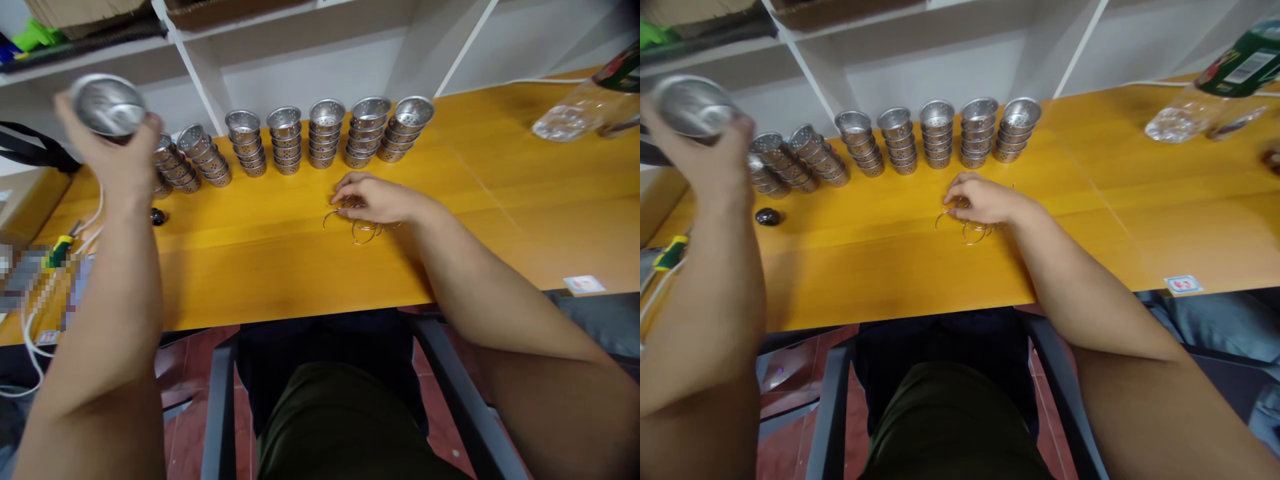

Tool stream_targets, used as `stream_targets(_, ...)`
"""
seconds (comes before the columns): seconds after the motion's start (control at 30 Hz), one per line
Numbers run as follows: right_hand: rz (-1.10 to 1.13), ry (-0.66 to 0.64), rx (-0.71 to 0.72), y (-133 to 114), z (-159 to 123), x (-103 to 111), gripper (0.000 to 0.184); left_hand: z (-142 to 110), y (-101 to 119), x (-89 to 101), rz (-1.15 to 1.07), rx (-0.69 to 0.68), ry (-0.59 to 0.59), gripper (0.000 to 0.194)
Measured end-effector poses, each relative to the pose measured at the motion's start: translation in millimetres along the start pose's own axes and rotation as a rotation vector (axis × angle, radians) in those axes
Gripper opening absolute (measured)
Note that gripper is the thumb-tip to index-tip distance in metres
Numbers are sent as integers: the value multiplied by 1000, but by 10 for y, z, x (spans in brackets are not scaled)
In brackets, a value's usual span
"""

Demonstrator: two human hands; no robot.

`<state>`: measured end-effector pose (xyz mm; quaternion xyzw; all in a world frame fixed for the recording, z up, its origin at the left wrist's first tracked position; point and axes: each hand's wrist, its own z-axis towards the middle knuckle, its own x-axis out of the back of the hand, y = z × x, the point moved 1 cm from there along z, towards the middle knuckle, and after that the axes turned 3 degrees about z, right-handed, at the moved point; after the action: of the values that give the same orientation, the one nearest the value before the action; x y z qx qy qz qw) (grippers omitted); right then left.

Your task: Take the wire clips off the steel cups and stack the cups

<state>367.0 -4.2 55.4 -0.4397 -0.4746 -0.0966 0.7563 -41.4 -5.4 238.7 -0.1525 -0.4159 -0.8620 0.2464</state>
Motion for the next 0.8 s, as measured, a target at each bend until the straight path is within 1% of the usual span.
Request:
stream_targets(0.07,-14,-6,3,-31,20,-28,29,-367,-32,-389,-54,-39,-1,116)
stream_targets(0.1,-28,-4,-5,-46,31,-45,27,-558,-96,-616,-79,-46,-25,116)
stream_targets(0.17,-63,3,-28,-82,51,-79,24,-881,-325,-1081,-143,-40,-88,114)
stream_targets(0.23,-106,8,-47,-126,66,-110,20,-1085,-637,-1478,-257,-55,-124,109)
stream_targets(0.27,-130,8,-56,-150,72,-125,19,-1143,-798,-1628,-313,-41,-147,108)
stream_targets(0.3,-155,6,-64,-174,79,-140,17,-1178,-945,-1737,-346,-9,-168,110)
stream_targets(0.33,-182,1,-71,-196,87,-156,16,-1197,-1069,-1805,-363,25,-186,111)
stream_targets(0.37,-209,-6,-79,-216,95,-172,16,-1206,-1166,-1835,-372,56,-200,111)
stream_targets(0.43,-257,-14,-99,-245,111,-200,16,-1212,-1279,-1810,-363,105,-202,111)
stream_targets(0.53,-283,-37,-118,-264,122,-207,17,-1229,-1314,-1697,-335,114,-167,113)
stream_targets(0.63,-225,-18,-102,-269,102,-144,18,-1261,-1300,-1636,-316,55,-152,116)
stream_targets(0.8,-69,143,-53,-320,26,0,18,-1294,-1283,-1628,-314,-61,-184,116)
